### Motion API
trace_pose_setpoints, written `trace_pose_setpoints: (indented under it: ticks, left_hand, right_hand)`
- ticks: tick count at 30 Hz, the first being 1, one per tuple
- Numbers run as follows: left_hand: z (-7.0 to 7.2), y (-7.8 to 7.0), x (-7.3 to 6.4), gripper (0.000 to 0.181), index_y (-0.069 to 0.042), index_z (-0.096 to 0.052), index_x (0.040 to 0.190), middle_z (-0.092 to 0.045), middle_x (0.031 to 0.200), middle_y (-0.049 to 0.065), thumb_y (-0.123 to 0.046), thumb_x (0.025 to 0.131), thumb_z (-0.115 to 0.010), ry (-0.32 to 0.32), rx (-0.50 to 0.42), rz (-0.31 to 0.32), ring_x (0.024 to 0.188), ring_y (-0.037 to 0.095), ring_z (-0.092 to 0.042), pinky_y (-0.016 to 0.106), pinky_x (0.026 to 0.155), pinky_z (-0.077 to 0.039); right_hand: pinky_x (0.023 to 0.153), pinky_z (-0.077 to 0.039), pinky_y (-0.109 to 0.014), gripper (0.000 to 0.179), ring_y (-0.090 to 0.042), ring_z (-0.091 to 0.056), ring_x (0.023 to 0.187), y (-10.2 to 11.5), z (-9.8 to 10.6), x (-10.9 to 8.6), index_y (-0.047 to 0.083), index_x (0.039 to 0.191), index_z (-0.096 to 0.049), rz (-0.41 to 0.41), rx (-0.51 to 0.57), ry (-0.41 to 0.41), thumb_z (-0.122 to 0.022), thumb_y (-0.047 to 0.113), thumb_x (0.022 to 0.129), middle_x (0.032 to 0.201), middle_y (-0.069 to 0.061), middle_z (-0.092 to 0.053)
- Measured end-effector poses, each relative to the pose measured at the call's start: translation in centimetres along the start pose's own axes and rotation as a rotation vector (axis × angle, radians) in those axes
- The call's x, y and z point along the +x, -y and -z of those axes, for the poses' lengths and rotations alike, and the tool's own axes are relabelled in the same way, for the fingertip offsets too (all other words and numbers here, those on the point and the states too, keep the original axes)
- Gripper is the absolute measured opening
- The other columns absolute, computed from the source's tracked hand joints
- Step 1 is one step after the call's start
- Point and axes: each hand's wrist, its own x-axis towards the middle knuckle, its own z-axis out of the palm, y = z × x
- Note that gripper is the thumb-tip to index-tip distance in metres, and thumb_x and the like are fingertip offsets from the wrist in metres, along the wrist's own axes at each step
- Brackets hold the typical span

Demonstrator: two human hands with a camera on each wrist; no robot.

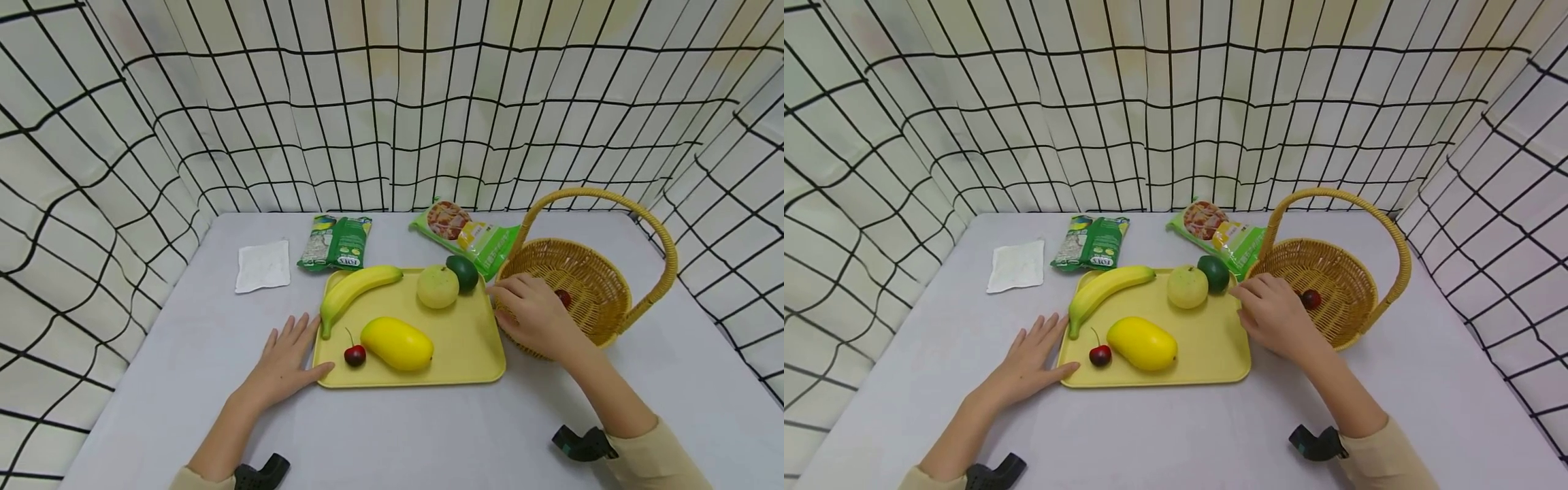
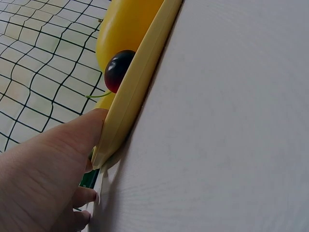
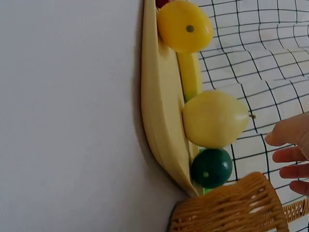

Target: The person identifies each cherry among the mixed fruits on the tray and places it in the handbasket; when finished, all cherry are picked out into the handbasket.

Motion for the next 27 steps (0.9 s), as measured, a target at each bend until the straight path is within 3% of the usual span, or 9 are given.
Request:
trace_pose_setpoints:
  ticks: [11, 27]
  left_hand:
    - [0.2, 0.1, -0.5, 0.075, -0.006, -0.024, 0.145, -0.021, 0.147, 0.023, -0.046, 0.089, -0.053, -0.018, 0.004, -0.016, 0.135, 0.042, -0.010, 0.061, 0.105, -0.003]
    - [-0.2, 0.3, -0.6, 0.065, -0.006, -0.027, 0.144, -0.024, 0.146, 0.023, -0.038, 0.093, -0.049, -0.042, 0.007, -0.024, 0.135, 0.041, -0.011, 0.060, 0.105, -0.004]
  right_hand:
    - [0.074, -0.047, -0.038, 0.039, -0.025, -0.053, 0.089, 2.2, -1.2, 1.6, 0.007, 0.107, -0.064, 0.086, -0.002, 0.016, -0.076, 0.011, 0.070, 0.098, -0.007, -0.061]
    - [0.086, -0.047, -0.036, 0.041, -0.025, -0.051, 0.102, 5.6, -2.1, 3.5, 0.011, 0.108, -0.064, 0.178, 0.008, 0.021, -0.077, 0.015, 0.070, 0.105, -0.008, -0.060]
